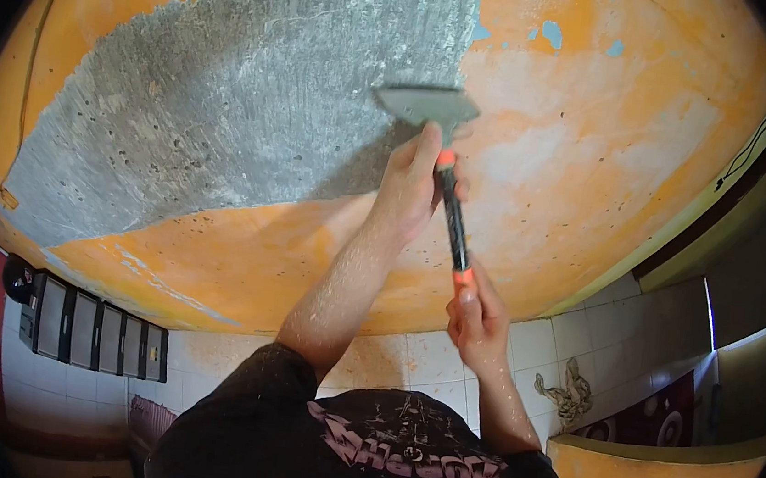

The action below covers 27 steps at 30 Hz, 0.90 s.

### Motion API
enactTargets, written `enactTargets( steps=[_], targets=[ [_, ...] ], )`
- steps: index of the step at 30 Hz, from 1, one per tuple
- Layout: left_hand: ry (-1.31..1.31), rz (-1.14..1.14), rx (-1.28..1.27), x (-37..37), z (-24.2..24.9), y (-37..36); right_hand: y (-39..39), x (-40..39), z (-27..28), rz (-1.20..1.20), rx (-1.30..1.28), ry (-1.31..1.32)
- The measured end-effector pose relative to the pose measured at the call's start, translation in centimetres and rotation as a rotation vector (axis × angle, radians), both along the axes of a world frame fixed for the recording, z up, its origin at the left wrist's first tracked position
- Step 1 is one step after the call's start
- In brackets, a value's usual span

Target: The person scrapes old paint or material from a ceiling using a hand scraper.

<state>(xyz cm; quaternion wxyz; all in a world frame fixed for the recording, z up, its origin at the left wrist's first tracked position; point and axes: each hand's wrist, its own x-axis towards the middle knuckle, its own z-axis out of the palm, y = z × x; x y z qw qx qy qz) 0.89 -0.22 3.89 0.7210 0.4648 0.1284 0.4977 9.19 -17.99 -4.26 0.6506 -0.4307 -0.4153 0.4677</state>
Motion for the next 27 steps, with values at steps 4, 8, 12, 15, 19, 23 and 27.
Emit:
enactTargets(
  steps=[4,8,12,15,19,23,27],
  targets=[
    [0.028,0.032,-0.049,-0.1,-0.6,-0.2,0.3,0.0,-0.1,-0.022,0.016,-0.043],
    [0.037,-0.007,0.11,0.9,4.5,0.4,0.9,0.8,3.1,-0.026,0.047,-0.03],
    [0.039,-0.005,0.016,0.5,1.2,0.2,0.3,0.4,1.0,-0.028,0.014,-0.033],
    [0.039,0.019,-0.037,0.0,-0.1,-0.7,0.3,0.6,-0.5,0.008,0.026,-0.043],
    [0.023,0.013,0.096,1.2,4.6,0.7,1.4,1.1,3.5,-0.054,0.038,-0.058],
    [-0.018,0.034,0.108,1.7,5.3,0.8,1.7,1.5,4.4,-0.035,0.082,-0.073],
    [0.011,0.016,-0.027,-0.3,0.6,-0.6,0.3,1.0,0.2,0.019,0.031,-0.052]
  ],
)
